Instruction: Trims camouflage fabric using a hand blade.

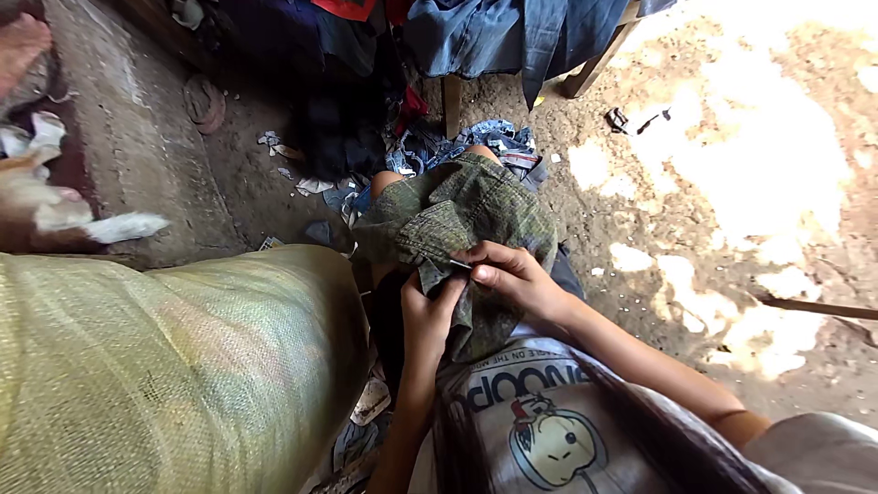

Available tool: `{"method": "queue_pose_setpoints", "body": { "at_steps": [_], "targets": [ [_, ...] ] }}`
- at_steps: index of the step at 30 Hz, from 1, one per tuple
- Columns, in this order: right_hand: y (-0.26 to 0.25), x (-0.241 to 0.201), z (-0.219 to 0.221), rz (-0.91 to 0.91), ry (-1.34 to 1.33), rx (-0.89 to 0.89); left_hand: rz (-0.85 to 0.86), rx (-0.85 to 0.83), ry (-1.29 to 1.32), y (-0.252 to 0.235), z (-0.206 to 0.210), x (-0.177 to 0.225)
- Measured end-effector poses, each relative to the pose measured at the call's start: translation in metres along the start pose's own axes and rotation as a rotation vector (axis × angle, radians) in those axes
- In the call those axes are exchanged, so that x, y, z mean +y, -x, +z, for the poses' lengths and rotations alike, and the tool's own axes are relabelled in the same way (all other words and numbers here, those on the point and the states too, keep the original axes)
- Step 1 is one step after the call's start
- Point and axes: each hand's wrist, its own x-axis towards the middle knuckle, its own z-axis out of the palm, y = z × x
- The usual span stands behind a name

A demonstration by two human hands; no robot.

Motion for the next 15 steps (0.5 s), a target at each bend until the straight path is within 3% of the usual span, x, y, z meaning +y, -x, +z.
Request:
{"method": "queue_pose_setpoints", "body": {
  "at_steps": [5,8,15],
  "targets": [
    [-0.002,0.005,-0.004,-0.068,0.244,0.038,-0.086,-0.005,0.006,0.001,0.009,0.007],
    [0.000,0.005,-0.003,-0.060,0.386,0.036,-0.036,0.036,-0.061,-0.004,0.005,0.003],
    [-0.003,0.000,0.000,0.163,0.101,-0.026,-0.115,-0.040,-0.102,-0.013,-0.011,-0.001]
  ]
}}
